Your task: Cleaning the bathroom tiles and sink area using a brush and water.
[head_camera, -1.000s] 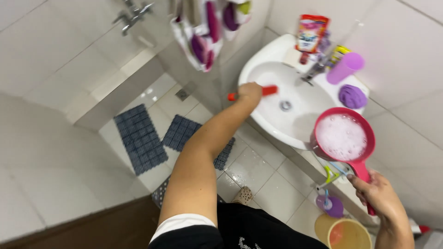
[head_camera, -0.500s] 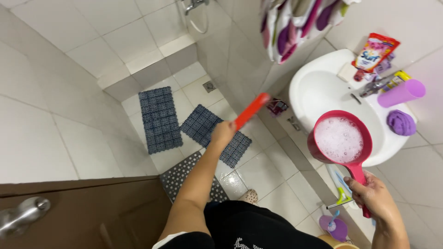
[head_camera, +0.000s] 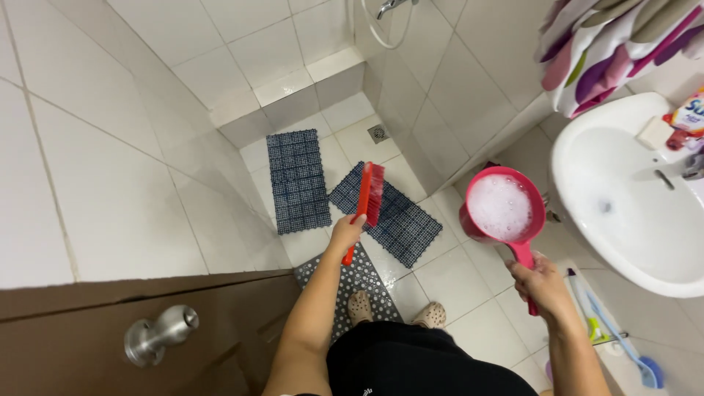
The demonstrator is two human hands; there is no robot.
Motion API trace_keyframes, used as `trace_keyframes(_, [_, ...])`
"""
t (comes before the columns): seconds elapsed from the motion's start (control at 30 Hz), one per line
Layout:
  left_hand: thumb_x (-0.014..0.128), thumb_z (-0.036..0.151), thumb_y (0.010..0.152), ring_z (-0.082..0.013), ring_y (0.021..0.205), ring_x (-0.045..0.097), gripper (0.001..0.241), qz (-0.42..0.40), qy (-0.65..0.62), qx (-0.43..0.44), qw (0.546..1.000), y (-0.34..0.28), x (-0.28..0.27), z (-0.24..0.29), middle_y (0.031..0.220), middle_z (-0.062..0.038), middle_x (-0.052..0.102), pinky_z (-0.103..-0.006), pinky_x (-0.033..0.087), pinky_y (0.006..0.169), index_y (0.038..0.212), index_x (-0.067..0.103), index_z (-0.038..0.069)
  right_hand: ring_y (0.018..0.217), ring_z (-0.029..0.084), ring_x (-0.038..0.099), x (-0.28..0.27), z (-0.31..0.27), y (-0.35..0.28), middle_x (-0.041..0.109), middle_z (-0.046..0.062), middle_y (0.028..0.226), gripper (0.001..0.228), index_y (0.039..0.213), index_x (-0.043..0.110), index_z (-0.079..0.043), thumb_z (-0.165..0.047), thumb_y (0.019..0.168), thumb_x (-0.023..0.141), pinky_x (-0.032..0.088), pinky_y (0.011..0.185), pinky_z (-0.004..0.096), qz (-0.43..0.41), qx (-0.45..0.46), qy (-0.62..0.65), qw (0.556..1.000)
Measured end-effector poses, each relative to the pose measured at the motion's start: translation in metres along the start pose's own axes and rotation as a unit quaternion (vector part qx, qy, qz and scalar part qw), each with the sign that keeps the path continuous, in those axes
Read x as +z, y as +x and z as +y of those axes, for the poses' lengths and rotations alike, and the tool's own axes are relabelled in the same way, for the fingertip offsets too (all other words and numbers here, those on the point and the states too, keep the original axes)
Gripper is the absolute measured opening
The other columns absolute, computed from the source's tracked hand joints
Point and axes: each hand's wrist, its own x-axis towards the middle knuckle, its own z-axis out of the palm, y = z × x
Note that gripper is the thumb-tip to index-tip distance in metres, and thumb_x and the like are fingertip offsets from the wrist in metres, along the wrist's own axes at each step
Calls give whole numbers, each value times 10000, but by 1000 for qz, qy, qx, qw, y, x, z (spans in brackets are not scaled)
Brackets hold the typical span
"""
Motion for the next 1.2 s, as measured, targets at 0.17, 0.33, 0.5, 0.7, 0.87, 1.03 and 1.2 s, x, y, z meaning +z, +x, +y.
trace_keyframes(0.17, [614,408,971,-247,592,651,421,-89,182,112,973,-10,-15,78,758,-169,704,-382,520,583,1269,694,122,423,124,427,51,-14,21,490,20,560,224,1071,624,-116,-133,853,674,344,399,311,70,14,-90,993])
trace_keyframes(0.33, [689,429,904,-360,870,709,426,-124,357,331,865,-2,3,197,950,-167,757,-485,556,749,1215,701,139,422,152,496,62,27,100,539,38,557,218,1028,637,-45,-166,856,695,400,390,337,61,15,-151,987])
trace_keyframes(0.5, [681,375,902,-371,942,721,386,-124,557,312,759,-5,63,274,1000,-172,748,-508,564,798,1135,695,68,411,186,510,69,54,158,565,69,561,233,988,670,3,-201,878,692,391,377,368,47,9,-194,980])
trace_keyframes(0.7, [561,126,953,-304,974,762,224,-156,603,292,726,17,115,279,1017,-156,779,-428,600,796,1047,753,60,397,177,521,84,46,193,576,77,557,253,1036,695,-26,-171,829,714,407,370,351,46,44,-156,986])
trace_keyframes(0.87, [580,156,938,-270,1002,752,236,-221,675,278,647,30,112,298,1058,-117,771,-398,600,770,1049,781,102,399,173,510,106,42,219,569,69,562,293,1107,668,-54,-156,834,700,424,384,349,65,71,-89,991])
trace_keyframes(1.03, [615,151,917,-294,1008,751,216,-249,665,332,621,151,132,213,1067,-126,769,-407,602,806,1042,779,86,422,148,558,138,39,234,613,44,578,300,1076,671,-28,-165,816,728,456,401,328,128,48,-108,985])
trace_keyframes(1.2, [728,359,873,-351,1030,708,347,-304,590,276,696,180,61,283,1070,-156,739,-475,551,872,1084,748,85,428,158,495,181,53,258,560,68,581,316,1133,682,-68,-143,826,698,417,396,347,164,110,23,980])
